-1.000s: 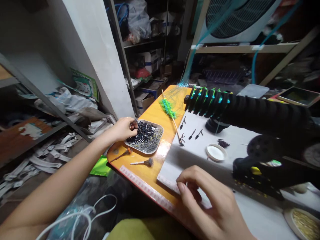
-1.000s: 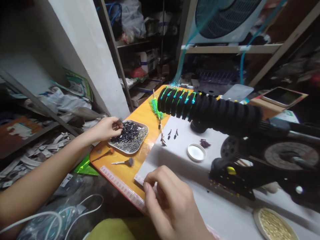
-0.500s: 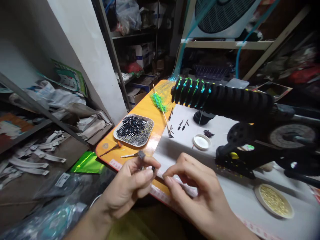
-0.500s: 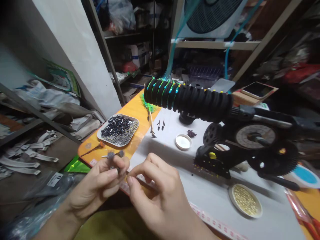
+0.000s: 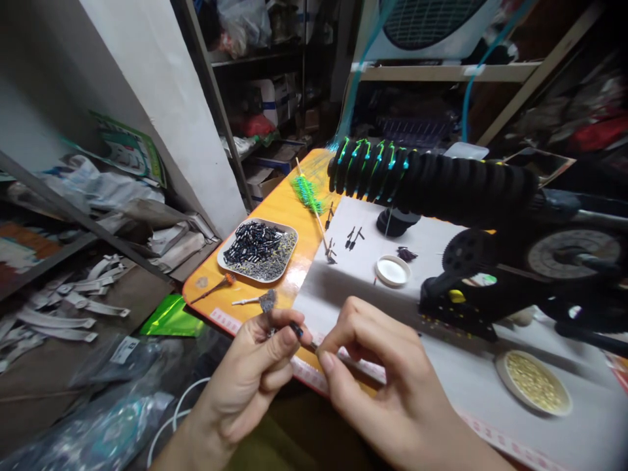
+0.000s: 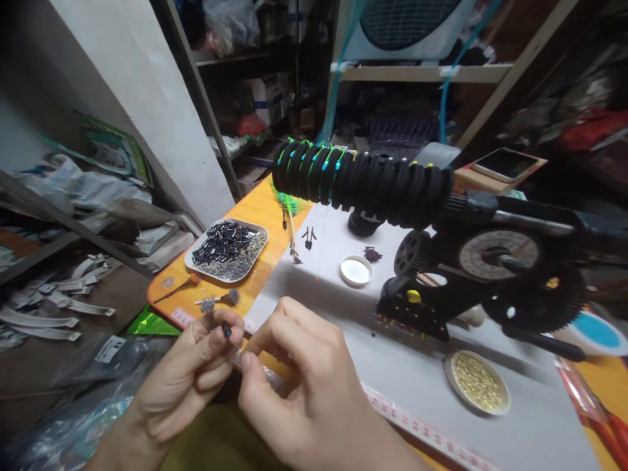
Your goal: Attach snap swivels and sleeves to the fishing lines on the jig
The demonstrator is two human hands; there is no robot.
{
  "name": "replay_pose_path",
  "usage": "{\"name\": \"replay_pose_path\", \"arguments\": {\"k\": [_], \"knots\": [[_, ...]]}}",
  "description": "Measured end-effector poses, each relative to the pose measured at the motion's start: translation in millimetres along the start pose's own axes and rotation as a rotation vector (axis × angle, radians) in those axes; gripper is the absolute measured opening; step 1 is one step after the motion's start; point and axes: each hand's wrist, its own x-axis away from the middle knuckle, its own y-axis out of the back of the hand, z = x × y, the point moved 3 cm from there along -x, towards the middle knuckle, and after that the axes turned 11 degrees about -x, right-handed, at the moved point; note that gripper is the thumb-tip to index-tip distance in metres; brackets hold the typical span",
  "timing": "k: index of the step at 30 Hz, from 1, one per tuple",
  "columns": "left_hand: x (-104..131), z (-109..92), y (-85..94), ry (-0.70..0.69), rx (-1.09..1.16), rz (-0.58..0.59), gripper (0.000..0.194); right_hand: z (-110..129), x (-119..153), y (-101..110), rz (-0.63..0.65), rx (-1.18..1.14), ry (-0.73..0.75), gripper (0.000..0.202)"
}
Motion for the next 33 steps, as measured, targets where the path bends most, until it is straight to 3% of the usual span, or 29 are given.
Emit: {"name": "replay_pose_path", "arguments": {"k": [33], "knots": [[3.5,-0.5,-0.5,0.011,0.019,-0.016,0.020,0.4,1.3,-0.7,0.021,0.015,0.010,0.015]]}}
